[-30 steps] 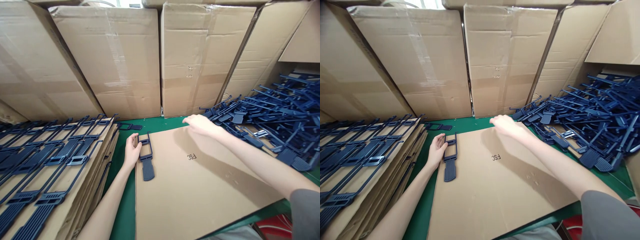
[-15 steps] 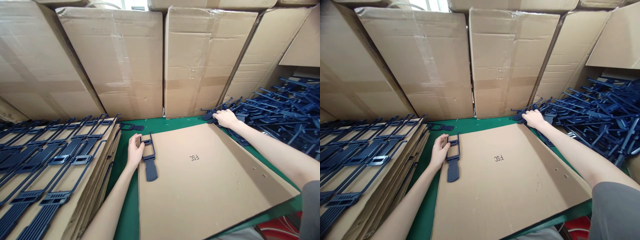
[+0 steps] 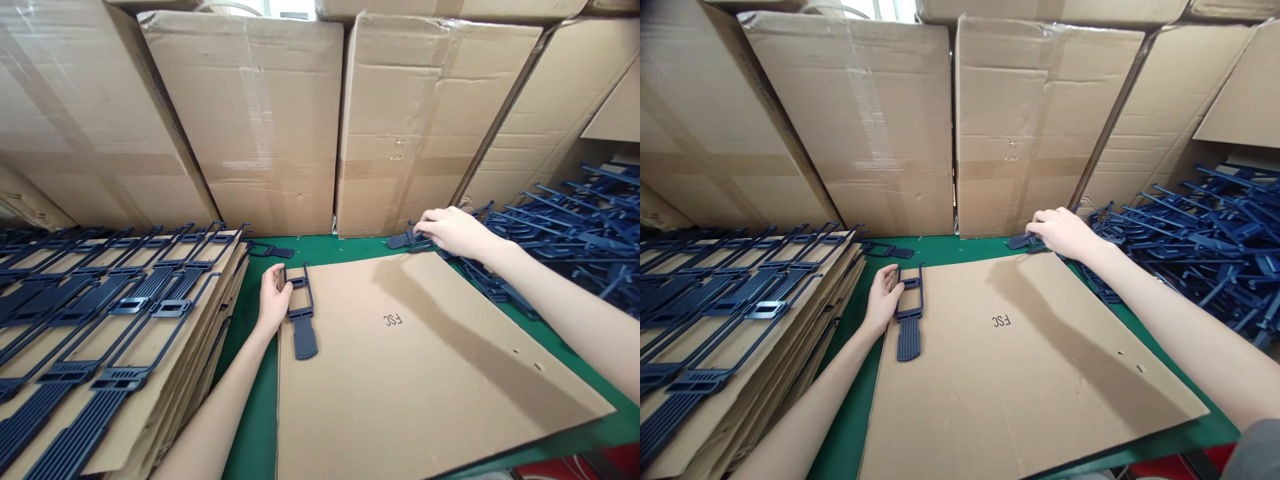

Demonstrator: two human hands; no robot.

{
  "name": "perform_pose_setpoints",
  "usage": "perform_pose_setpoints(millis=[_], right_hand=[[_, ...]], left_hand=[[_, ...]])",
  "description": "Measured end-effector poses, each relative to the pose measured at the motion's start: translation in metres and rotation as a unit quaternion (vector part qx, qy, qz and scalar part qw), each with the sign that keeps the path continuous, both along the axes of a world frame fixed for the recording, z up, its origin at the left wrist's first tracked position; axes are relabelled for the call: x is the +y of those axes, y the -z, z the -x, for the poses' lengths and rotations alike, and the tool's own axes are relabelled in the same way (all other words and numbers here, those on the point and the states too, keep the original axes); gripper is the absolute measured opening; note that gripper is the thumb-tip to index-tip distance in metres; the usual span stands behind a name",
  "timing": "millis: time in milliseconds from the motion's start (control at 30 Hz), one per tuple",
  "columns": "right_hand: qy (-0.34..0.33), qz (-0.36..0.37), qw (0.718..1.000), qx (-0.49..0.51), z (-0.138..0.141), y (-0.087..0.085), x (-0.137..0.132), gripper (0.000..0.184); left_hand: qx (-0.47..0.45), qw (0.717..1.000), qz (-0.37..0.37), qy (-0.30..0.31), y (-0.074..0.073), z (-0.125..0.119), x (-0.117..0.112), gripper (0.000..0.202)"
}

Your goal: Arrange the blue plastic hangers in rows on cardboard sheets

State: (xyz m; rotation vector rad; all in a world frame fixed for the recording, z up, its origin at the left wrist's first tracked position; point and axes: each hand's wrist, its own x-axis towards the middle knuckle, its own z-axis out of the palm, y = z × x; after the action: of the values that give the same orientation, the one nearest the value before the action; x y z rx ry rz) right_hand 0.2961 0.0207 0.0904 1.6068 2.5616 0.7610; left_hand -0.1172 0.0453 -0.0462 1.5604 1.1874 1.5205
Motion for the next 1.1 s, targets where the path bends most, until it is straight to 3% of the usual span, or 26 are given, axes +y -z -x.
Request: perform_pose_setpoints(millis=[100,233,300,400,533,633,767,933,1100], right_hand=[[-0.129,0.081,0.988,0.006,0.056,-0.003,-0.028,0.023],[-0.263,0.179,0.948,0.019,0.124,0.007,-0.076,0.027],[-0.321,0.202,0.924,0.038,0.145,0.011,-0.094,0.027],[-0.367,0.197,0.906,0.076,0.155,0.013,-0.101,0.032],[-0.315,0.155,0.931,0.102,0.142,0.018,-0.09,0.033],[-0.251,0.153,0.951,0.099,0.132,0.026,-0.086,0.02],[-0.19,0.141,0.964,0.122,0.135,0.036,-0.09,0.02],[-0.148,0.142,0.964,0.17,0.147,0.053,-0.08,0.019],[-0.178,0.135,0.949,0.223,0.159,0.066,-0.075,0.017]], left_hand=[[-0.013,1.0,0.006,-0.004,0.0,0.0,0.0,0.041],[-0.015,1.0,0.013,0.001,0.0,0.002,-0.001,0.044],[-0.012,1.0,0.016,0.005,-0.001,0.002,-0.002,0.044],[-0.01,1.0,0.021,0.008,-0.002,0.001,-0.003,0.044],[-0.009,1.0,0.025,0.01,-0.004,-0.001,-0.003,0.044],[-0.009,1.0,0.027,0.009,-0.006,-0.001,-0.004,0.045],[-0.007,0.999,0.029,0.011,-0.006,-0.001,-0.005,0.046],[0.005,1.0,0.024,0.014,-0.005,0.0,-0.005,0.049],[0.073,0.997,0.009,0.014,-0.006,0.0,-0.007,0.054]])
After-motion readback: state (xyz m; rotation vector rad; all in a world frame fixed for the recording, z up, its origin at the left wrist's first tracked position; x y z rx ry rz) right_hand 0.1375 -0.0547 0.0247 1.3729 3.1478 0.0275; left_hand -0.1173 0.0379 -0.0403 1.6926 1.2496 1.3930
